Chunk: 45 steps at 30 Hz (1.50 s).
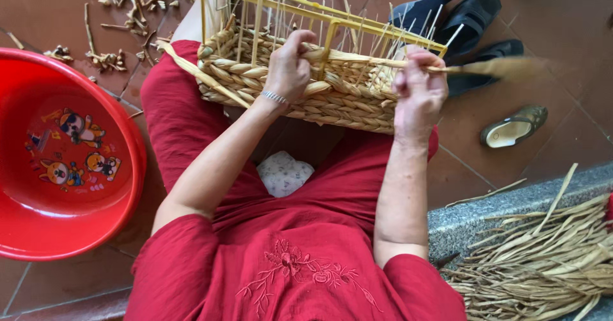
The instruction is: The person sits on the floor weaving a water hyacinth basket around a bamboo frame. They trim bamboo sticks with scissors, weave braided strips along the rim, tuck the ends into the weave, and cut off protruding stick ends.
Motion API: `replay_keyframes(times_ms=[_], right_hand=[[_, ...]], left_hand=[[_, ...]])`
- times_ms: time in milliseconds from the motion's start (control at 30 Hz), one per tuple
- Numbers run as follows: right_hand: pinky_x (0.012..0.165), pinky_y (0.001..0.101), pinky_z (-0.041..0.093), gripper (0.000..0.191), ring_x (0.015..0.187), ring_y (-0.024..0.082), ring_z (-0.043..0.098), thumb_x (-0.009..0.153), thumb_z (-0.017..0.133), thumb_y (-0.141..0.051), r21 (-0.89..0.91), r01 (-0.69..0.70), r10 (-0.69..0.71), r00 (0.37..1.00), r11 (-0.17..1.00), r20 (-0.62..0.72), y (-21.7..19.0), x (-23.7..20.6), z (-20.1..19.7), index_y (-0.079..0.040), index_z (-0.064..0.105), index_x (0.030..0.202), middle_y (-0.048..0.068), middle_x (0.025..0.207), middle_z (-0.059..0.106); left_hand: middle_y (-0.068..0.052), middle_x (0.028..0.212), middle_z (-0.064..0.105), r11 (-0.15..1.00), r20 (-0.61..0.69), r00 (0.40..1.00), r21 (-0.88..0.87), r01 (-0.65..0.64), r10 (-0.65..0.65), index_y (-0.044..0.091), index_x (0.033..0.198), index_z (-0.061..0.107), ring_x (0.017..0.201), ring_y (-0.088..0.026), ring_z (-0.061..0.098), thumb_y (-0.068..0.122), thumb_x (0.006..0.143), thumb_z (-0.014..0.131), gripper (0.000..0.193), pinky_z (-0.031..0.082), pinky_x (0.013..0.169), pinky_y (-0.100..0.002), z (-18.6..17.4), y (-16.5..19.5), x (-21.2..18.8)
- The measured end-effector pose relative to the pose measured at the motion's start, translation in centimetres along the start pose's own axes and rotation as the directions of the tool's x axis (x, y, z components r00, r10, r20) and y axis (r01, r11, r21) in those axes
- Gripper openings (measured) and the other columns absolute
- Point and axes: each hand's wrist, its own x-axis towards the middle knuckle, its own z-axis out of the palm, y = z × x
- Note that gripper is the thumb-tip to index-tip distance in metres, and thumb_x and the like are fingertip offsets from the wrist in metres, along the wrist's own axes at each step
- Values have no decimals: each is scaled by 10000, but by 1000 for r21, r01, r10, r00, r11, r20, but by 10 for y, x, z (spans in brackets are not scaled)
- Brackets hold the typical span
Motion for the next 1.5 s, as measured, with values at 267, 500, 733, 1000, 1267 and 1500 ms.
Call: replay_keyframes(times_ms=[267,500,733,1000,1267,1500], right_hand=[[909,284,578,133,1037,150,668,1009,730,46,-376,193,-72,947,906,313,16,-22,26,-19,692,1119,76,1161,664],[707,276,521,53,809,136,618,1034,721,-68,-9,-9,9,1000,1000,-10,4,-9,-3,-44,683,1062,101,1073,688],[654,286,498,77,805,167,611,1059,722,-88,188,13,2,997,982,-76,6,-5,-47,-58,664,1099,130,1025,682],[654,305,478,107,770,183,604,1062,696,-112,241,-5,48,984,971,-173,3,-9,-115,-66,613,1110,117,1018,680],[736,237,532,195,829,78,635,990,765,-96,-458,-161,24,957,874,-290,12,-50,-133,-39,686,1159,19,1000,692],[848,224,532,201,894,51,607,1028,753,-87,-472,-84,12,988,877,-153,30,-65,-125,-5,666,1189,-8,1030,659]], left_hand=[[-99,938,702,997,122,992,71,-36,27,33,1182,642,758,-162,674,-79,846,585,359,565,724,-296,-41,-1,-41],[56,833,653,803,472,835,-360,476,-283,69,1250,676,699,-35,579,108,842,600,417,459,598,-208,-74,-1,-30],[-50,795,696,927,202,921,-104,359,-334,94,1103,743,608,-53,608,354,995,670,290,468,539,-225,-72,8,-30],[-78,887,708,641,204,913,-657,396,-354,114,1042,523,664,-92,664,135,918,685,206,525,575,-237,-122,-20,-81],[-78,781,621,520,22,918,-819,243,-395,79,1170,593,585,-117,533,161,1083,634,126,440,532,-277,-147,-40,-83],[-189,952,627,973,16,987,167,-159,158,51,1215,562,792,-164,633,155,1167,685,168,515,716,-342,-156,-22,-99]])
